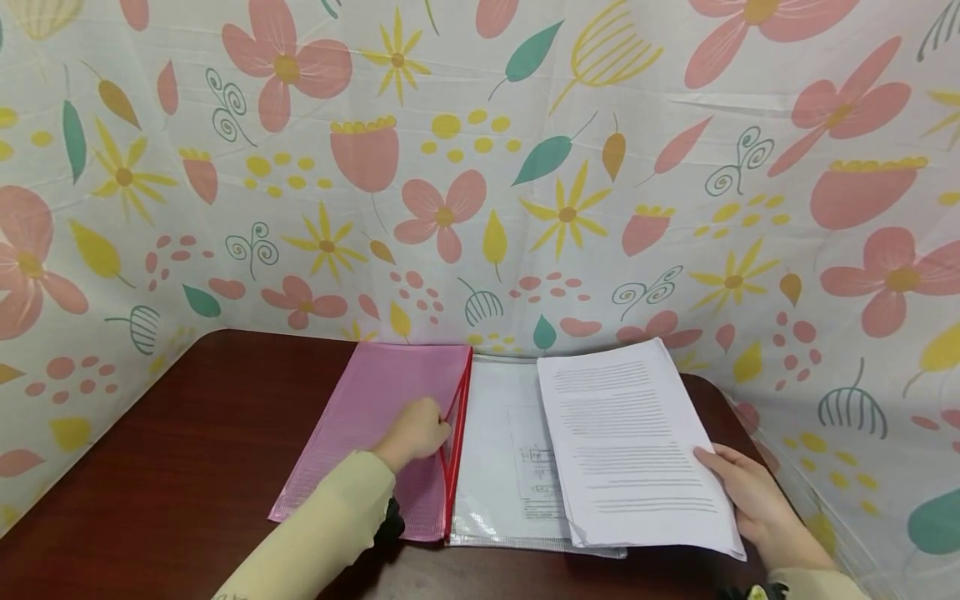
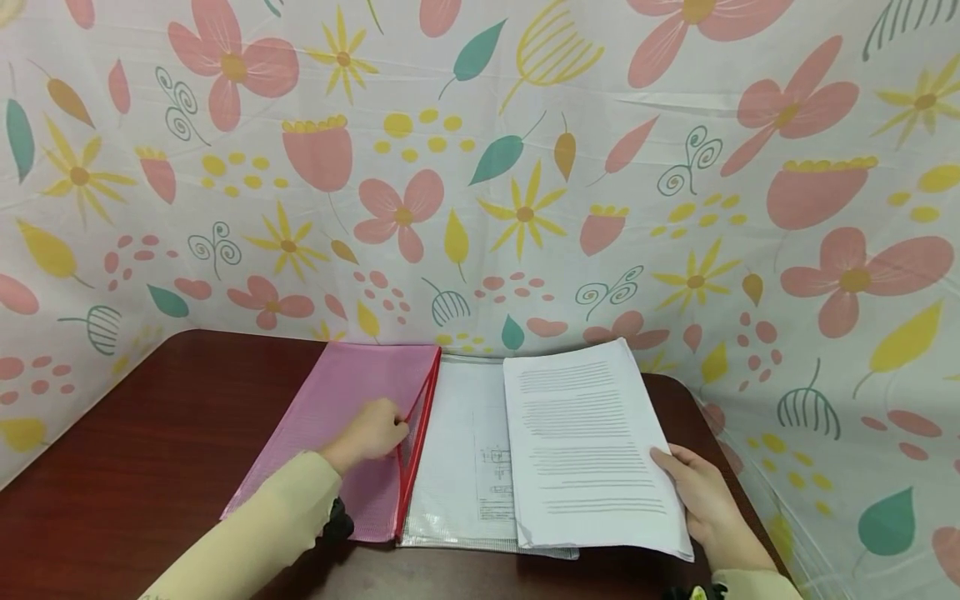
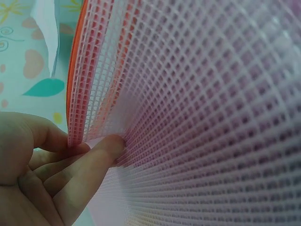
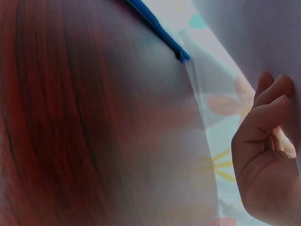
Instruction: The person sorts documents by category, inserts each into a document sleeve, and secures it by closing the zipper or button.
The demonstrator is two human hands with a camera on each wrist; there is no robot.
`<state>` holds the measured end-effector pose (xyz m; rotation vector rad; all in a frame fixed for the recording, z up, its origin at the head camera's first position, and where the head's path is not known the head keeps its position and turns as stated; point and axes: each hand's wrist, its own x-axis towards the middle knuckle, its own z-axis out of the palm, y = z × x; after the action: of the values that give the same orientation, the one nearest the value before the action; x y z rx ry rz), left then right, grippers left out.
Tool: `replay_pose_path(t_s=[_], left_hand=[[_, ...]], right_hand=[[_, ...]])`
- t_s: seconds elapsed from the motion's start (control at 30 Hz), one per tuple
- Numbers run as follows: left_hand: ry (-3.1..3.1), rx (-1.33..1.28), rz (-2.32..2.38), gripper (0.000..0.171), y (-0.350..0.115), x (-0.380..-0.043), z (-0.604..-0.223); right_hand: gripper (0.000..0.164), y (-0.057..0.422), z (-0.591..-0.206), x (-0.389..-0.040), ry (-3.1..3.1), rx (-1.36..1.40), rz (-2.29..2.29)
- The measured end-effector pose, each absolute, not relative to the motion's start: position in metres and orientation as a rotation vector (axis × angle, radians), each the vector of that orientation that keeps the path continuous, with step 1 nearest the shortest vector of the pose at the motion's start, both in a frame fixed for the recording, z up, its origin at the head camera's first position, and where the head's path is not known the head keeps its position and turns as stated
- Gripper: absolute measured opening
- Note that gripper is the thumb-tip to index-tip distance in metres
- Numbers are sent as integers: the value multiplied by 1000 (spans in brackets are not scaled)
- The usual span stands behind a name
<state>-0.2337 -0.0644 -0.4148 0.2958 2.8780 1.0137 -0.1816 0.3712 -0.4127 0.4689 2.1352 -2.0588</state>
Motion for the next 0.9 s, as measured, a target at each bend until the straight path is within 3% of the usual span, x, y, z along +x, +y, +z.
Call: replay_pose_path(t_s=[0.2,0.37,0.57,0.77,0.9], left_hand=[[2900,334,995,44,-51,-233,-414],[2896,349,977,45,-43,-233,-414],[2900,360,982,43,-34,-233,-414],[2893,352,974,41,-24,-234,-415],[2889,366,975,42,-16,-232,-416]], right_hand=[[32,361,-417,-185,2148,446,-2019],[29,353,-418,-187,2132,429,-2027],[50,344,-418,-189,2168,423,-1979],[46,338,-420,-190,2158,424,-1965],[52,335,-421,-190,2164,423,-1941]])
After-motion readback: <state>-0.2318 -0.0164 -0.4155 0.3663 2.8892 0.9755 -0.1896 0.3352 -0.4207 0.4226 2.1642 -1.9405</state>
